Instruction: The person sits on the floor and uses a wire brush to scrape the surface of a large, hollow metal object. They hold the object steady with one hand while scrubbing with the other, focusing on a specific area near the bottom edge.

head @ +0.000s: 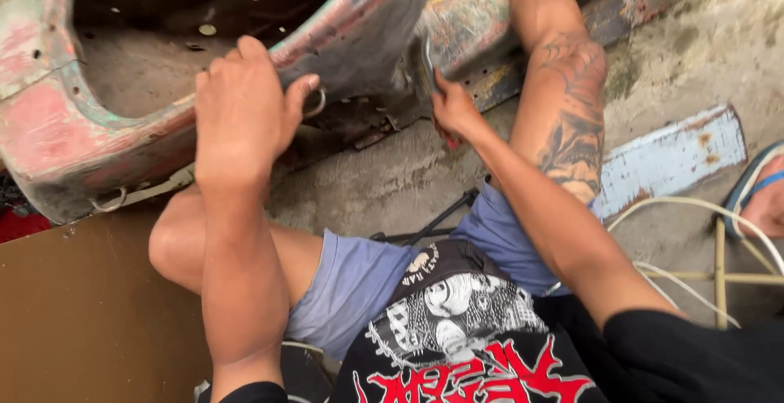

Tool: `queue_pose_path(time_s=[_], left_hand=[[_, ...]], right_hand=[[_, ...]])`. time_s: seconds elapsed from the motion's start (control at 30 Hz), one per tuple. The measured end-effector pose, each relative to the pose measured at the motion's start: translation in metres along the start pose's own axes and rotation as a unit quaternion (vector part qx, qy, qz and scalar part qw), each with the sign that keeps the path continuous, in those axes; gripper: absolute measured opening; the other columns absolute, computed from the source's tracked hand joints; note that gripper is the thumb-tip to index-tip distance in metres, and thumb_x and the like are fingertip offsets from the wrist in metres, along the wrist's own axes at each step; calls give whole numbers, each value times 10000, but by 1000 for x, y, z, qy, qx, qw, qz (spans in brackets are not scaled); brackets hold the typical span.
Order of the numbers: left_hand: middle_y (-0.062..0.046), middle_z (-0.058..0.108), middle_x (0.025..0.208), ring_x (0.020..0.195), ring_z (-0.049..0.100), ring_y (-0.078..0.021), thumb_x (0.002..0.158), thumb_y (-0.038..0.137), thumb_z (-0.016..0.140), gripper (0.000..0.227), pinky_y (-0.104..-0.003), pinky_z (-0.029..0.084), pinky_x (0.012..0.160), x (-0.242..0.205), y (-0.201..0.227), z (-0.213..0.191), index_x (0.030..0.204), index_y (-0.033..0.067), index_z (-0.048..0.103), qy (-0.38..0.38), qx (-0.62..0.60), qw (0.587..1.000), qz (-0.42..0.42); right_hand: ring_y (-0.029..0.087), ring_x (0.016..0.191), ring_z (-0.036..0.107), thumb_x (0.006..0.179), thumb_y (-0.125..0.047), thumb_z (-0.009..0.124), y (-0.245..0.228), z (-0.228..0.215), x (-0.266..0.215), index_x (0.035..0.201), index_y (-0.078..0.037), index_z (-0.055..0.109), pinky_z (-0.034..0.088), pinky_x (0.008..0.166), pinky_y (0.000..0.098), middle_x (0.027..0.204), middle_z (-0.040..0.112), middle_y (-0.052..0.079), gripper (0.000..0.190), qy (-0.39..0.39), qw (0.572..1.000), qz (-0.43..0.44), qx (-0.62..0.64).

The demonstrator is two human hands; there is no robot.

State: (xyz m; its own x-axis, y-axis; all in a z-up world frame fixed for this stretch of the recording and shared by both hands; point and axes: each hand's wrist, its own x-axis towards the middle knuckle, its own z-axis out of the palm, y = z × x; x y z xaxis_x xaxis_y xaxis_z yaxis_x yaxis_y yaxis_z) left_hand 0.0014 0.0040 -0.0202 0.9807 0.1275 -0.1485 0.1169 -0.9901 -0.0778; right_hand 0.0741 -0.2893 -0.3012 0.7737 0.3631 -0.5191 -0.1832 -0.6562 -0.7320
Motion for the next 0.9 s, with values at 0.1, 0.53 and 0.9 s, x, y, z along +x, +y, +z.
queue_pose_path(time_s=[0.1,0.53,0.9], left_hand=[[-236,681,936,852,651,-451,1079,564,696,571,-541,490,759,-2,1,-5,1050,20,525,3,-23,1000,3],[-209,677,882,807,645,-440,1082,563,689,568,-521,493,762,-2,0,-6,1010,26,517,-5,-29,1000,-6],[-212,687,917,872,642,-428,1070,567,694,571,-510,489,809,-3,1,-3,1020,23,526,-12,-28,999,-18]], right_hand=[[267,673,687,1070,-194,433,-2,5,15,1655,-124,232,506,657,381,829,747,133,623,24,1000,-4,11],[140,485,467,1118,-231,348,-32,18,31,1664,-205,49,516,484,334,1053,759,181,623,78,992,62,80],[149,393,261,1107,-116,405,-33,12,-3,1671,-59,122,279,444,337,512,429,29,634,49,997,-38,39]])
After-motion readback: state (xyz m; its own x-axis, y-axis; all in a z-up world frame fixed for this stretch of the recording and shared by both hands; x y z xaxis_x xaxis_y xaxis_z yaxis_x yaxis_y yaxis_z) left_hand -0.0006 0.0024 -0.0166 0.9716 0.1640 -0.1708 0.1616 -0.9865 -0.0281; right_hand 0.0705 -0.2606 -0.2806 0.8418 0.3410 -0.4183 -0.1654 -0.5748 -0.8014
